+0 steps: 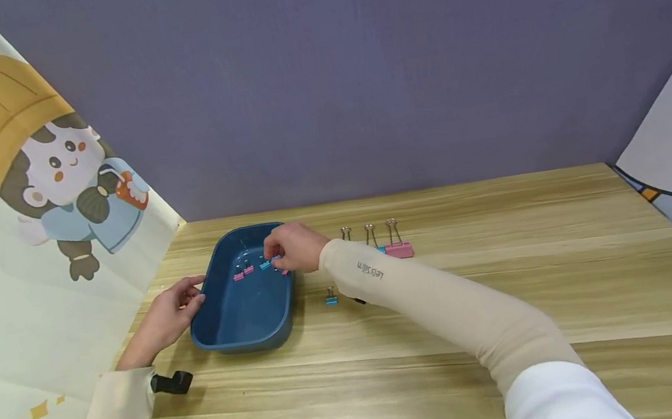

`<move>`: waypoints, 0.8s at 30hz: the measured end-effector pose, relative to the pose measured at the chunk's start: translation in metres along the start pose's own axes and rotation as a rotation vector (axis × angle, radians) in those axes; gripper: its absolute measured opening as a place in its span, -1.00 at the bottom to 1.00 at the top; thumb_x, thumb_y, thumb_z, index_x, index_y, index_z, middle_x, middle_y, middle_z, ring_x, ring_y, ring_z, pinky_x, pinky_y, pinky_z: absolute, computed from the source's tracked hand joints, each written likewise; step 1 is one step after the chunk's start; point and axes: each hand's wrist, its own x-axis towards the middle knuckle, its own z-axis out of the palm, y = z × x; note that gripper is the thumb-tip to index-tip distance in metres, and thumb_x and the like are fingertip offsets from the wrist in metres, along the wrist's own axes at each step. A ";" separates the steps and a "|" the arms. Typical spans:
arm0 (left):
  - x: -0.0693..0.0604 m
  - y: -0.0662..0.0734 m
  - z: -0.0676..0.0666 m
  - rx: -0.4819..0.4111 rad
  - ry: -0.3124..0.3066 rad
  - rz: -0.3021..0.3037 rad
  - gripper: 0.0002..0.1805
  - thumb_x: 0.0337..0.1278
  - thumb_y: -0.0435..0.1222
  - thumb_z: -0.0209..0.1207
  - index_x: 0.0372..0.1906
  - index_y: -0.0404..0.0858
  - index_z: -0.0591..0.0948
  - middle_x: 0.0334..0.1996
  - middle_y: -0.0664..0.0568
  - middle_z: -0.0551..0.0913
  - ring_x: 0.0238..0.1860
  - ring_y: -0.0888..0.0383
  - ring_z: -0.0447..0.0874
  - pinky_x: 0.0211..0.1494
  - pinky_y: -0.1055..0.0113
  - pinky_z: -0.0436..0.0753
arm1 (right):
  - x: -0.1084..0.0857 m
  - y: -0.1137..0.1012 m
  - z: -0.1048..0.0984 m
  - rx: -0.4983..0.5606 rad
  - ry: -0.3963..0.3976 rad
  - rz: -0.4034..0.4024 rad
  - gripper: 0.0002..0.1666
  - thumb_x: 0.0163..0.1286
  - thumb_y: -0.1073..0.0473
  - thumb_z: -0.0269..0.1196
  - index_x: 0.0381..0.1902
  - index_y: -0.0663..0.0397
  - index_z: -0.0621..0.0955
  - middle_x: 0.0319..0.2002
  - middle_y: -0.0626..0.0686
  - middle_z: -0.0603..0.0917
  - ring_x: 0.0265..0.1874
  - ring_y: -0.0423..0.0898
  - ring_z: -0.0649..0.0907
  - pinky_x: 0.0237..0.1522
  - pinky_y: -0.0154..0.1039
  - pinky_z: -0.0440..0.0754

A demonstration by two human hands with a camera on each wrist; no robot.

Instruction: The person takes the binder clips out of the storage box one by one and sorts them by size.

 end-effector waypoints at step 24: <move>-0.002 0.005 -0.001 -0.010 0.007 -0.021 -0.61 0.26 -0.47 0.08 0.17 -0.50 0.43 -0.39 -0.06 0.52 -0.42 0.08 0.50 -0.40 0.27 0.51 | 0.044 0.001 0.020 -0.121 -0.222 0.195 -0.75 0.08 0.44 0.30 -0.26 0.13 0.70 -0.32 -0.04 0.65 -0.33 -0.15 0.58 -0.30 -0.35 0.54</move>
